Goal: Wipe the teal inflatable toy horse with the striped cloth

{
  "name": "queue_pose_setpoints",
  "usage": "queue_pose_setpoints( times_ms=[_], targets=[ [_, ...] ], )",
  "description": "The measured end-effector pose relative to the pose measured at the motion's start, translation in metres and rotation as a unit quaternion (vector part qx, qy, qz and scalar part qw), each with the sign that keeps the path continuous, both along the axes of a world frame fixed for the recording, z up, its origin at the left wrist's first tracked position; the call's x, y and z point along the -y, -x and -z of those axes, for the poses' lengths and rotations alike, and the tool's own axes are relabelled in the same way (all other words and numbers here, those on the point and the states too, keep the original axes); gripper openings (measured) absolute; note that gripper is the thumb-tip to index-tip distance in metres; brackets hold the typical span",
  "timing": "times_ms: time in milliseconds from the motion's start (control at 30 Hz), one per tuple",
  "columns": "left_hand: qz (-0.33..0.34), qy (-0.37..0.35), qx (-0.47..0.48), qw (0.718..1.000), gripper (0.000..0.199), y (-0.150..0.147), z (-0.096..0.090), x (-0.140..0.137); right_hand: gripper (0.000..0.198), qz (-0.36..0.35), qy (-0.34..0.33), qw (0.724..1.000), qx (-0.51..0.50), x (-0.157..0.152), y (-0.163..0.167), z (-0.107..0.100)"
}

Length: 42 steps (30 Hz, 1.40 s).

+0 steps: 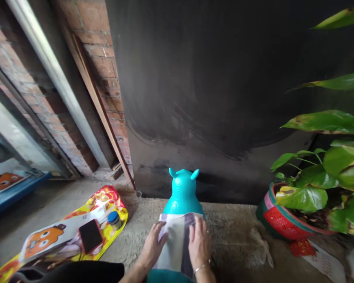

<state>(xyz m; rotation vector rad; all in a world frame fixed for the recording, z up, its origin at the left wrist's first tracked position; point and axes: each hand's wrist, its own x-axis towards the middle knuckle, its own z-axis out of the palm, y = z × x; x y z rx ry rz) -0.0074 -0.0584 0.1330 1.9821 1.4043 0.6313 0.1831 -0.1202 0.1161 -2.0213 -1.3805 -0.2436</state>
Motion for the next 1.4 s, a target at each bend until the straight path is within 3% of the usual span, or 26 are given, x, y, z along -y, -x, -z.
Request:
queue_pose_setpoints(
  times_ms=[133,233,400,533,733,867,1000,1067,1133,1200,1300,1400],
  targets=[
    [0.018,0.006,-0.047,0.999,0.055,-0.013,0.059,0.016,0.056,0.017,0.141,0.989,0.03,0.002,0.037,0.046],
    [0.039,-0.016,-0.093,0.995,0.057,-0.021,0.079,0.003,0.054,0.028,0.206,0.977,0.034,-0.015,0.037,0.049],
    [0.048,-0.007,-0.111,0.993,0.059,-0.033,0.078,-0.029,0.055,0.016,0.243,0.969,0.028,-0.053,0.021,0.034],
    [0.043,-0.002,-0.106,0.993,0.059,-0.037,0.071,-0.034,0.055,0.02,0.255,0.967,0.018,-0.061,0.021,0.033],
    [0.046,0.062,-0.122,0.989,0.059,-0.024,0.062,-0.007,0.057,0.042,0.243,0.969,0.03,-0.03,0.036,0.047],
    [0.054,0.036,-0.126,0.99,0.057,-0.006,0.067,0.025,0.058,0.036,0.261,0.963,0.061,0.009,0.049,0.055],
    [0.045,0.041,-0.125,0.99,0.057,-0.001,0.067,0.042,0.051,0.034,0.288,0.954,0.072,0.023,0.055,0.034],
    [0.049,0.044,-0.129,0.989,0.057,-0.002,0.065,0.042,0.051,-0.038,0.295,0.953,0.062,0.018,0.058,0.014],
    [0.053,0.047,-0.14,0.988,0.057,-0.005,0.065,0.04,0.054,-0.135,0.305,0.942,0.042,0.007,0.062,-0.007],
    [0.052,0.055,-0.151,0.986,0.056,-0.007,0.068,0.037,0.053,-0.185,0.313,0.931,0.029,-0.008,0.065,-0.023],
    [0.047,0.045,-0.161,0.985,0.058,-0.007,0.078,0.036,0.048,-0.192,0.311,0.93,0.028,-0.033,0.061,-0.037],
    [0.037,-0.023,-0.169,0.985,0.056,-0.005,0.092,0.039,0.049,-0.202,0.309,0.929,0.024,-0.058,0.05,-0.042]
  ],
)
